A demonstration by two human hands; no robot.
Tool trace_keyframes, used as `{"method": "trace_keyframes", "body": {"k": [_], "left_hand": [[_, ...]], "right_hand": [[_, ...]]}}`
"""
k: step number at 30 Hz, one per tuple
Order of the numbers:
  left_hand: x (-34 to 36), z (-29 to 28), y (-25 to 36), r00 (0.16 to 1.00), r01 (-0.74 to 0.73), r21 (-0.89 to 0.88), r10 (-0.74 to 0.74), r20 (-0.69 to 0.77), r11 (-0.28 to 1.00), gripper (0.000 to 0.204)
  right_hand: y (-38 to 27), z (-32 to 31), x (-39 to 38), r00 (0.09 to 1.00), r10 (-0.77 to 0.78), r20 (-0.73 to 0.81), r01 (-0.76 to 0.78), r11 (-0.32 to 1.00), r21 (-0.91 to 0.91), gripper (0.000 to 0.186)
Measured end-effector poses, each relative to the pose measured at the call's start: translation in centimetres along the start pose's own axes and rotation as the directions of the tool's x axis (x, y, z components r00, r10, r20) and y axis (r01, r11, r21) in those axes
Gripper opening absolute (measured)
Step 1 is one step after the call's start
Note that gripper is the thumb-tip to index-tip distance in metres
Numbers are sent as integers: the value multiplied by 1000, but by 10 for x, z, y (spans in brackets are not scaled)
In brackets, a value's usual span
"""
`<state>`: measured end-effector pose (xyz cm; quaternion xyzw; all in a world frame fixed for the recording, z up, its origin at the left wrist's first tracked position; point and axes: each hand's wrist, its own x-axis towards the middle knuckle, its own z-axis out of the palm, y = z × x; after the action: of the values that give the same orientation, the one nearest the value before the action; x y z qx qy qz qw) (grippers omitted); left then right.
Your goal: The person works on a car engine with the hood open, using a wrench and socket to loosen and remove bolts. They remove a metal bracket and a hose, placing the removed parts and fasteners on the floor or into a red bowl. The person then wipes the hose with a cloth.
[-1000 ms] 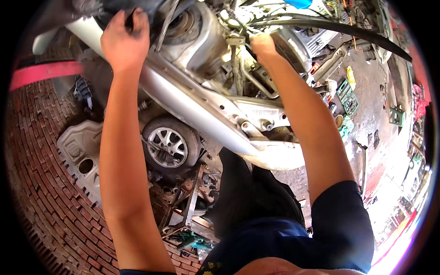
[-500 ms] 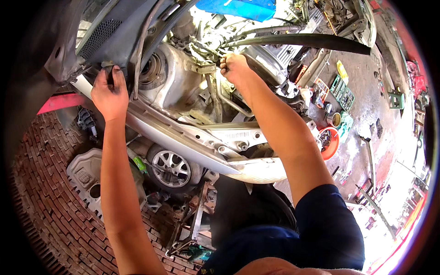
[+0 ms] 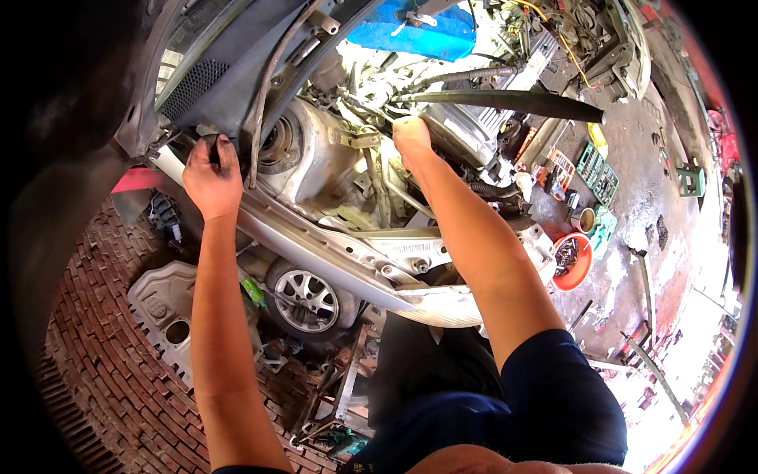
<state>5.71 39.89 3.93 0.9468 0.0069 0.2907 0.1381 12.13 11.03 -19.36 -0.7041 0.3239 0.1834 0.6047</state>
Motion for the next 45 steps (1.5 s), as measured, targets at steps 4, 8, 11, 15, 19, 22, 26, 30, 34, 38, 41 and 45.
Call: {"method": "trace_keyframes", "body": {"k": [4,8,11,15,19,22,26,30,34,38,41,45], "left_hand": [[4,16,22,1000,12,-79,-13,-13,997,23],[4,7,13,1000,-15,-23,15,-4,1000,23],[4,11,16,1000,10,-65,-10,-1,998,22],[3,8,15,999,39,-50,-38,11,998,20],[3,8,17,999,48,-56,-47,28,997,18],[4,8,18,1000,20,-37,-19,19,999,18],[5,10,20,1000,9,-29,-9,12,1000,17],[5,6,17,1000,6,-29,-5,10,1000,17],[6,6,19,1000,-8,-13,8,-3,1000,16],[6,7,25,999,37,-67,-36,13,997,14],[6,6,25,998,56,-62,-54,27,997,15],[7,6,17,1000,-17,17,16,24,1000,16]], "right_hand": [[22,-29,34,978,-194,-80,200,978,63,22],[20,-13,12,973,-222,63,185,913,363,28],[22,-14,18,993,-115,19,103,938,330,14],[15,-6,11,995,-91,-42,100,953,287,15],[13,-3,11,990,-124,-70,141,923,358,28],[15,-6,16,975,-170,-145,184,979,87,15],[21,-5,25,977,-155,-149,170,981,95,14],[24,-6,21,990,-139,6,129,935,331,14],[21,-1,17,989,-139,-44,143,875,463,29],[20,-3,23,1000,0,-28,15,848,529,29],[16,-7,16,997,-69,-28,75,917,391,17],[7,-14,7,996,-91,11,81,935,346,16]]}}
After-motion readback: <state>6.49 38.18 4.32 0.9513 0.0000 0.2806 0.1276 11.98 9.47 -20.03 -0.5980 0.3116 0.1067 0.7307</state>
